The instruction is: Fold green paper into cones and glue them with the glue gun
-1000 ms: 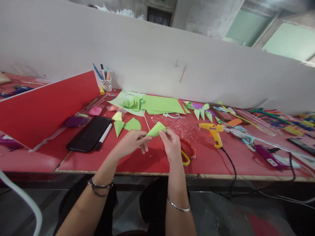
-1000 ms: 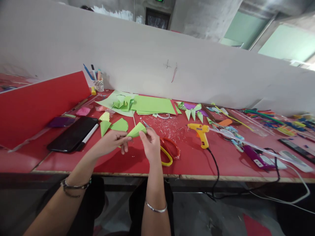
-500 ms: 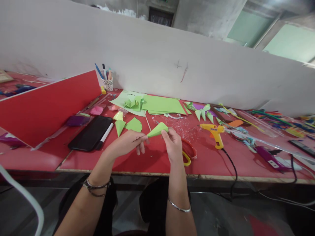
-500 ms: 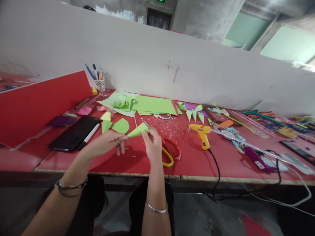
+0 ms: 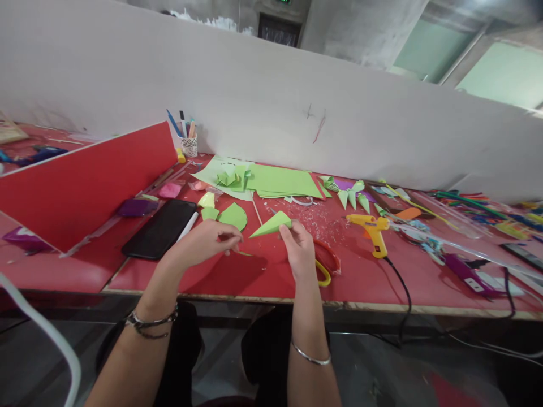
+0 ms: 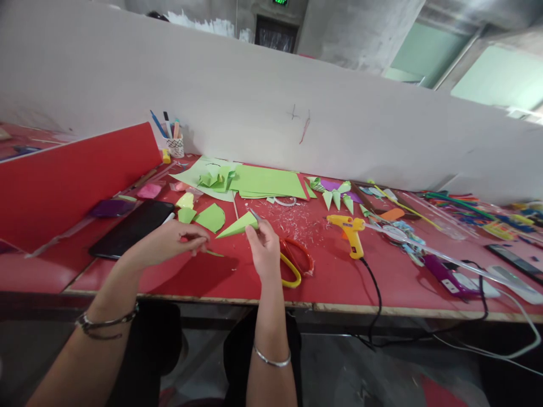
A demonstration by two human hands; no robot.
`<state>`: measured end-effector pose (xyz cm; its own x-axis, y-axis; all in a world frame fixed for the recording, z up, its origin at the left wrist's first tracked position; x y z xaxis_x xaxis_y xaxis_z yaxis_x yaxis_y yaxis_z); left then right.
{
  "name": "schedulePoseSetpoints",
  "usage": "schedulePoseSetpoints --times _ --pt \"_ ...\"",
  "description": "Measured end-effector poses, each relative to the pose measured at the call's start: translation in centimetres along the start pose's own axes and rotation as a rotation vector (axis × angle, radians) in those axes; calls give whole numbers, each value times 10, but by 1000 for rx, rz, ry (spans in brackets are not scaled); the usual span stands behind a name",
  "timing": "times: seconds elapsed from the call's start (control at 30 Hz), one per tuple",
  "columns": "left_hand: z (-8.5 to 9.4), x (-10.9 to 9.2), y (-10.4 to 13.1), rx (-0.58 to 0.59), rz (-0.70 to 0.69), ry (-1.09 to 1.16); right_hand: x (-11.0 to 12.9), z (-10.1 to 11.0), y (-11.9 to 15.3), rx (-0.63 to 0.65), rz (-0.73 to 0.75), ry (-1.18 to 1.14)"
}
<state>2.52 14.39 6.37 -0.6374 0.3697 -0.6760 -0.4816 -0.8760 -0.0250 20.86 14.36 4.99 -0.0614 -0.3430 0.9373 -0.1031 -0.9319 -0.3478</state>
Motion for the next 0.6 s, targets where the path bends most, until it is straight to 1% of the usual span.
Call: schedulePoseSetpoints --times 0.03,0.07,0.1,0.13,0.2,0.27,0.3,0.37,0.43,0.5,0.6 --pt "1 0 0 -36 -24 -63 0 0 0 -10 -6 4" --pt "0 0 0 -49 -45 -132 1 0 0 -22 -13 9" --pt "-5 0 0 -41 -55 -200 1 0 0 -32 -21 15" --pt "-13 -1 0 -9 -53 -272 1 0 0 -41 -28 21" --pt "-27 1 1 25 23 -406 0 -1 0 -39 -41 33" --pt "-37 -2 4 -31 112 -527 -1 -2 0 -19 -43 39" --pt "-40 -5 6 -83 149 -585 -2 -3 -1 -5 -38 40" --pt "-42 -13 10 -204 196 -724 -4 -5 -1 12 -26 43" --pt "-44 -16 12 -275 242 -823 -5 -5 -2 9 -16 45" --pt "-46 -13 11 -302 287 -854 -5 -5 -1 4 -16 48" --pt "-49 -8 7 -296 324 -823 -3 -6 -1 17 -23 55"
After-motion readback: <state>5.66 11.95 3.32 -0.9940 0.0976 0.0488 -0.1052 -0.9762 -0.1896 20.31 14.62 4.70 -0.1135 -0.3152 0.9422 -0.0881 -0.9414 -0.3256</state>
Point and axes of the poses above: each hand's wrist, its own y-axis away from the middle knuckle, its own z-axis out of the back of the hand, x = y × z, the point moved 7 cm from there along -y, towards the middle knuckle
